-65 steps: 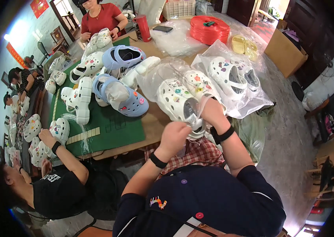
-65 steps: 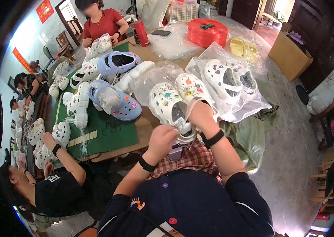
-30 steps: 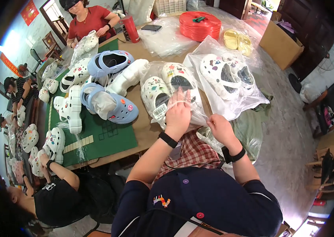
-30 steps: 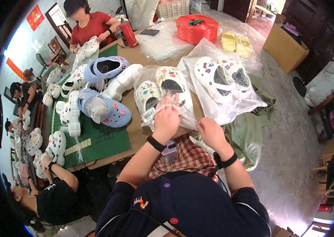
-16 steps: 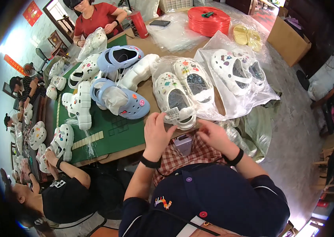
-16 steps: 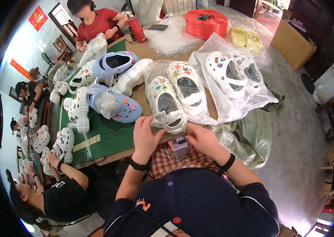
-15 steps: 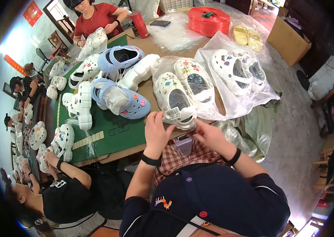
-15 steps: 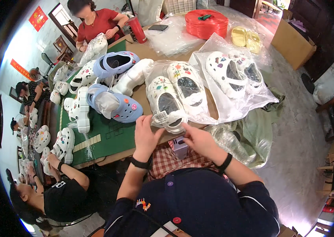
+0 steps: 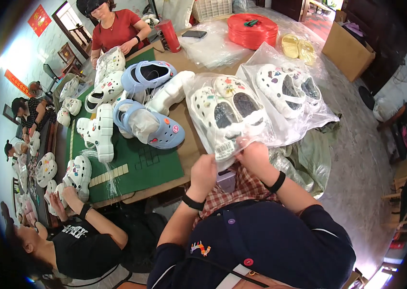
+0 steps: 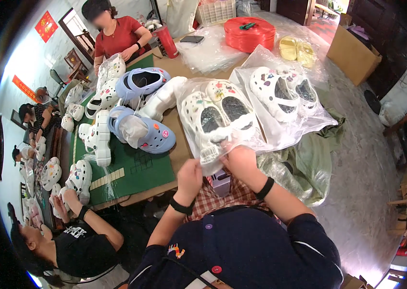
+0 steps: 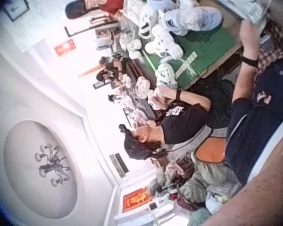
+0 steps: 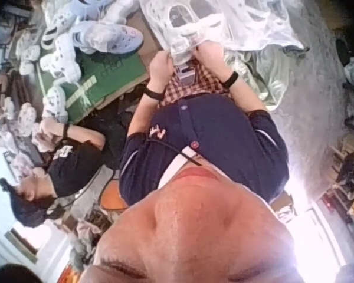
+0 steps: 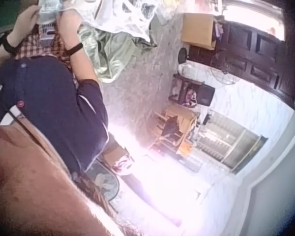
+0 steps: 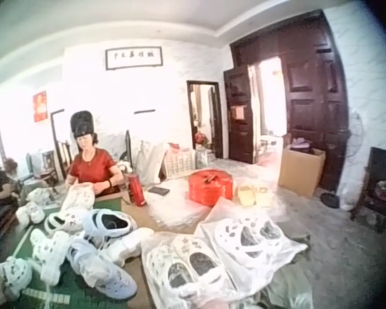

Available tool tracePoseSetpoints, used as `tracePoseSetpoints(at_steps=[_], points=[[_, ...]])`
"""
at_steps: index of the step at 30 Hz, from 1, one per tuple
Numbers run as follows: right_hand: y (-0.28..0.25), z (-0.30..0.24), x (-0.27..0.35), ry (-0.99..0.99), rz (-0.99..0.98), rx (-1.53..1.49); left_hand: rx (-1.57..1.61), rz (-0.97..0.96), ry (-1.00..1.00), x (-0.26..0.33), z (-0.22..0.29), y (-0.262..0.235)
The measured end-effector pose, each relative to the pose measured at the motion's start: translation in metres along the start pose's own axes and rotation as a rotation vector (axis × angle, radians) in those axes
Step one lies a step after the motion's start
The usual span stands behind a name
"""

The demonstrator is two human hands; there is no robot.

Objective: Packing clogs into plastic bags and placing them into a larger transport sack.

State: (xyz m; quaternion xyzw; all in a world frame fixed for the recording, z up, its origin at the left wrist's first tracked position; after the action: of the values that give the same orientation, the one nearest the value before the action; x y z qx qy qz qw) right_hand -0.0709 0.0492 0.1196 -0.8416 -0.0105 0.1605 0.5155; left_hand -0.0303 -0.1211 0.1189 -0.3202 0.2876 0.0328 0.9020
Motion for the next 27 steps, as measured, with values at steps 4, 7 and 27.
tracePoseSetpoints(at_steps=[4, 7, 27], points=[[-0.003, -0.006, -0.024, 0.039, 0.108, -0.164, 0.047, -0.195, 0.039, 0.025, 0.028, 0.001], [0.024, -0.007, -0.028, 0.077, -0.079, -0.064, -0.014, -0.267, 0.001, 0.031, 0.009, 0.003], [-0.064, 0.068, -0.031, 0.2, 0.319, -0.401, 0.297, 0.003, -0.638, -0.005, -0.071, 0.009]])
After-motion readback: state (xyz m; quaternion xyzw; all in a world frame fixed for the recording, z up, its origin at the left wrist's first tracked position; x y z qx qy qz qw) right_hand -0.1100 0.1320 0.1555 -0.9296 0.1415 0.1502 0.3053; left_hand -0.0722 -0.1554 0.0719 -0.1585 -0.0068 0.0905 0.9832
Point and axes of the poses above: each hand's wrist, its own x-axis away from the middle knuckle, its own y-axis out of the palm, z = x × y, the point moved 7 cm from there along -x, towards the middle knuckle, and after that the axes turned 4 degrees about y, right-handed, at the moved point
